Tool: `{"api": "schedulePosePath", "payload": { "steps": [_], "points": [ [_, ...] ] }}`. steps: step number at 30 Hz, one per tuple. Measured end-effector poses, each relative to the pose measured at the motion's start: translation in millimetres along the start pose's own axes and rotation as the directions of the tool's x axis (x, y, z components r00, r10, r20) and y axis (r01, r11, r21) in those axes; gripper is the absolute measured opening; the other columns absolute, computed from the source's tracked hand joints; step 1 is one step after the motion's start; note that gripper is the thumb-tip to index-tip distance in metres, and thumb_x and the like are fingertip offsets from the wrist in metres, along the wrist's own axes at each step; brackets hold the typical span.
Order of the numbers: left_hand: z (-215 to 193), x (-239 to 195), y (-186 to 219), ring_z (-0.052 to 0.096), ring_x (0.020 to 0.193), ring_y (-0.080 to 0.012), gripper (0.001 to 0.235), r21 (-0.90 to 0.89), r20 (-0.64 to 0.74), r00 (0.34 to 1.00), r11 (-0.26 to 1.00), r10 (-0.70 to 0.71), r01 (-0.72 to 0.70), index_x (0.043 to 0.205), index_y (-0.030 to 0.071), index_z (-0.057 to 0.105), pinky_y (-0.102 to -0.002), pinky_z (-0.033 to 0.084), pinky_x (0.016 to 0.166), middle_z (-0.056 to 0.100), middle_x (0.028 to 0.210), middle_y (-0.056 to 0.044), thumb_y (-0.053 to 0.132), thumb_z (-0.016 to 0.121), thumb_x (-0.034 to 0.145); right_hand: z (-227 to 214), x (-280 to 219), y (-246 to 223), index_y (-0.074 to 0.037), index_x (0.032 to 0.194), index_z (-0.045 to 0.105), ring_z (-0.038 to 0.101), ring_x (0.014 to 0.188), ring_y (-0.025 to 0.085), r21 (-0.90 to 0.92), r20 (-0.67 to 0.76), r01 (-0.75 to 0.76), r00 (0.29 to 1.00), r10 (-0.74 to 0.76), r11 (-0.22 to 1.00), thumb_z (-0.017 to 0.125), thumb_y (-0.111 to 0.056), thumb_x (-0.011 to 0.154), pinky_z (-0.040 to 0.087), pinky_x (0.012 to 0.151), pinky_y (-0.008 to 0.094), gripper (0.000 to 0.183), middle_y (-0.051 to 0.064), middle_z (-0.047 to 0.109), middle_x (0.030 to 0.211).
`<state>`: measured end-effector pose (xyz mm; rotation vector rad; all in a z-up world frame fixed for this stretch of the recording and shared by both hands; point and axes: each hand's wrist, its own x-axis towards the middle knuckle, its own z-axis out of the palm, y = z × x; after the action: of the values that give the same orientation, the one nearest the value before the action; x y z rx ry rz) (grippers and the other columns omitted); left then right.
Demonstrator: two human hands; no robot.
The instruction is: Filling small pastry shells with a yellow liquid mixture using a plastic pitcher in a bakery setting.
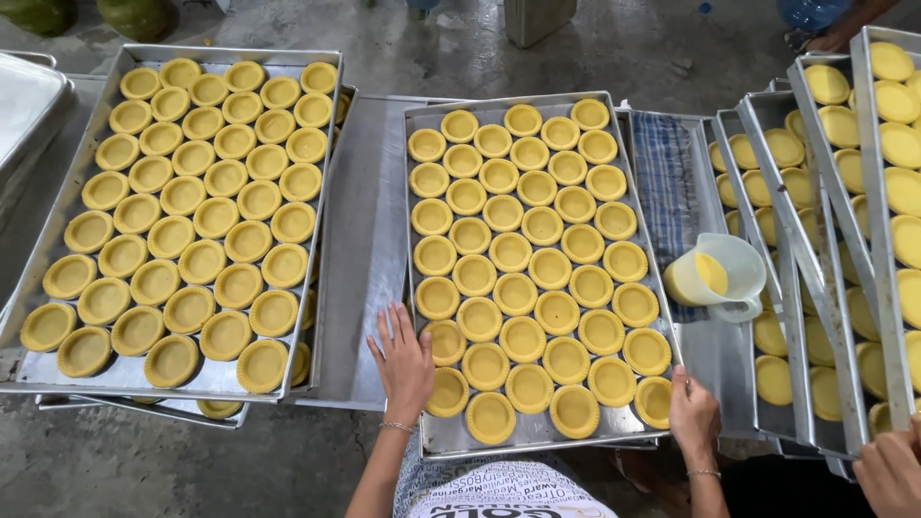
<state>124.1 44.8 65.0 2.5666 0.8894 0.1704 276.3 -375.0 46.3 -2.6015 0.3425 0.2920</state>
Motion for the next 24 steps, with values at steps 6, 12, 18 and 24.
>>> {"api": "schedulePosePath", "payload": {
  "steps": [6, 12, 18, 24],
  "points": [
    [18.6, -3.0, -5.6, 0.008, 0.156, -0.0270, 0.062, 0.059, -0.169, 0.979, 0.992, 0.116, -0.107, 0.160, 0.010, 0.020, -0.055, 0.004, 0.122, 0.018, 0.168, -0.006, 0.043, 0.026, 0.107, 9.2, 7.8, 12.0, -0.003, 0.071, 0.061, 0.049, 0.061, 0.026, 0.010, -0.018, -0.020, 1.000, 0.020, 1.000, 0.036, -0.058, 0.113, 0.034, 0.055, 0.039, 0.074, 0.010, 0.052, 0.062],
    [18.8, 1.1, -9.1, 0.003, 0.156, -0.0270, 0.065, -0.127, -0.100, 0.992, 0.988, 0.079, -0.091, 0.160, 0.010, 0.019, -0.056, -0.004, 0.122, 0.014, 0.169, -0.006, 0.047, 0.021, 0.106, 5.3, 4.6, 0.2, 0.001, 0.095, 0.073, 0.065, 0.089, 0.046, -0.011, -0.052, -0.060, 0.997, 0.059, 0.998, 0.041, -0.053, 0.110, 0.046, 0.073, 0.048, 0.064, 0.029, 0.072, 0.095],
    [5.8, 3.7, -4.9, 0.003, 0.156, -0.0266, 0.068, -0.276, -0.017, 0.999, 0.960, 0.052, -0.055, 0.159, 0.008, 0.020, -0.053, -0.008, 0.122, 0.019, 0.167, -0.008, 0.049, 0.022, 0.105, 4.0, 0.7, -5.2, -0.004, 0.093, 0.072, 0.065, 0.085, 0.045, -0.018, -0.075, -0.105, 0.992, 0.103, 0.994, 0.043, -0.056, 0.104, 0.044, 0.069, 0.048, 0.061, 0.026, 0.072, 0.091],
    [11.6, 5.5, -8.6, 0.010, 0.156, -0.0252, 0.064, -0.341, 0.000, 0.999, 0.939, 0.046, -0.044, 0.158, 0.005, 0.021, -0.054, -0.006, 0.122, 0.026, 0.165, -0.009, 0.041, 0.026, 0.106, 2.4, -0.7, -6.8, -0.005, 0.093, 0.074, 0.063, 0.076, 0.040, -0.003, -0.080, -0.080, 0.994, 0.079, 0.997, 0.042, -0.056, 0.103, 0.041, 0.066, 0.045, 0.062, 0.022, 0.072, 0.082]
  ]
}}
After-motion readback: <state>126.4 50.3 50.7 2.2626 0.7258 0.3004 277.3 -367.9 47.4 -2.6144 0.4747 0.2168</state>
